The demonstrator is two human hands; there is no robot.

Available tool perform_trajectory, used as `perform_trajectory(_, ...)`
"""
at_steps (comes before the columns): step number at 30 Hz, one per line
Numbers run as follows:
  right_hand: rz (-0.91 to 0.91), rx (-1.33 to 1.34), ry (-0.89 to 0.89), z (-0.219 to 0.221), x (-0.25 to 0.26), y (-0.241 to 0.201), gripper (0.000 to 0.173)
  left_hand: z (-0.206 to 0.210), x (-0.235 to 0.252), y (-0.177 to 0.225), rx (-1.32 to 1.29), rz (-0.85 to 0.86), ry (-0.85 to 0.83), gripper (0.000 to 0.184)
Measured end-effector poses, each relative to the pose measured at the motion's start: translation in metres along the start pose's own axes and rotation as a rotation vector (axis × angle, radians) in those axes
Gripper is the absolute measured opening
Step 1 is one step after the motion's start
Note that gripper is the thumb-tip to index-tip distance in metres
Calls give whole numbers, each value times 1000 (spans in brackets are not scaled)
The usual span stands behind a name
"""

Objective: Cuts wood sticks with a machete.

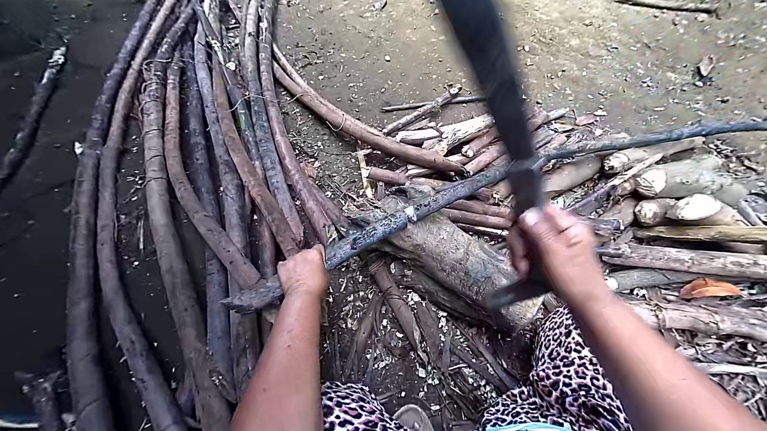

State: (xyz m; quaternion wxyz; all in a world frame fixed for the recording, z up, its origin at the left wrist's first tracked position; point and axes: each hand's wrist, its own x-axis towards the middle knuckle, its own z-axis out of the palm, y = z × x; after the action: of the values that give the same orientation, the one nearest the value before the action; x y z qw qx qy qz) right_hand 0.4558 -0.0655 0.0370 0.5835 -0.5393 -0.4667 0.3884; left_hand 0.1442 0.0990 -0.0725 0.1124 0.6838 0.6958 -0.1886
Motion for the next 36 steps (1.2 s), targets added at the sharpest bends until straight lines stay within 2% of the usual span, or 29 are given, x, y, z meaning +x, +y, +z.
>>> perform_trajectory(3, -527, 125, 138, -10, 44, -71, 23, 1, 1, -2, 7, 2, 3, 34)
perform_trajectory(4, -654, 154, 210, -11, 61, -90, 25, 0, 2, -1, 12, 5, 0, 34)
perform_trajectory(6, -784, 260, 365, -4, 88, -103, 31, 0, 1, -1, 16, 7, -7, 33)
perform_trajectory(7, -755, 213, 417, 4, 88, -90, 32, 1, 0, -1, 20, 8, -8, 34)
perform_trajectory(8, -624, 84, 432, 15, 73, -59, 35, 1, 0, -1, 23, 9, -6, 34)
perform_trajectory(9, -413, -92, 395, 28, 46, -9, 37, 1, 0, -1, 23, 8, -3, 34)
perform_trajectory(10, -132, -281, 276, 42, 11, 50, 40, 1, 0, -1, 20, 1, -2, 35)
perform_trajectory(12, 490, -534, -130, 64, -50, 137, 45, 3, -3, -1, 1, -26, -19, 37)
perform_trajectory(13, 715, -550, -265, 74, -64, 157, 44, 2, -5, -2, -7, -39, -43, 40)
perform_trajectory(14, 851, -522, -320, 81, -68, 161, 42, -1, -6, -4, -5, -40, -59, 41)
perform_trajectory(15, 921, -456, -327, 84, -67, 156, 38, -4, -6, -6, -8, -38, -69, 41)
perform_trajectory(17, 1025, -143, -270, 76, -60, 140, 33, 0, -8, -11, -23, -33, -73, 38)
perform_trajectory(19, 1074, 106, -235, 56, -46, 122, 33, -2, -9, -15, -50, -32, -75, 36)
perform_trajectory(21, 1034, 107, -246, 31, -40, 106, 28, -8, -10, -23, -138, -23, -66, 40)
perform_trajectory(25, 954, -28, -260, -31, -58, 76, 21, -20, -16, -44, -564, 16, 42, 60)
perform_trajectory(28, 818, -404, -199, -92, -76, 62, 26, -31, -20, -31, -740, 19, 135, 68)
perform_trajectory(30, 701, -689, -143, -139, -87, 64, 31, -45, -15, -13, -677, 33, 135, 66)
perform_trajectory(32, 641, -849, -92, -182, -100, 68, 32, -65, -8, 13, -569, 80, 118, 60)
perform_trajectory(36, 633, -967, -25, -226, -123, 67, 30, -111, 24, 83, -383, 250, 108, 55)
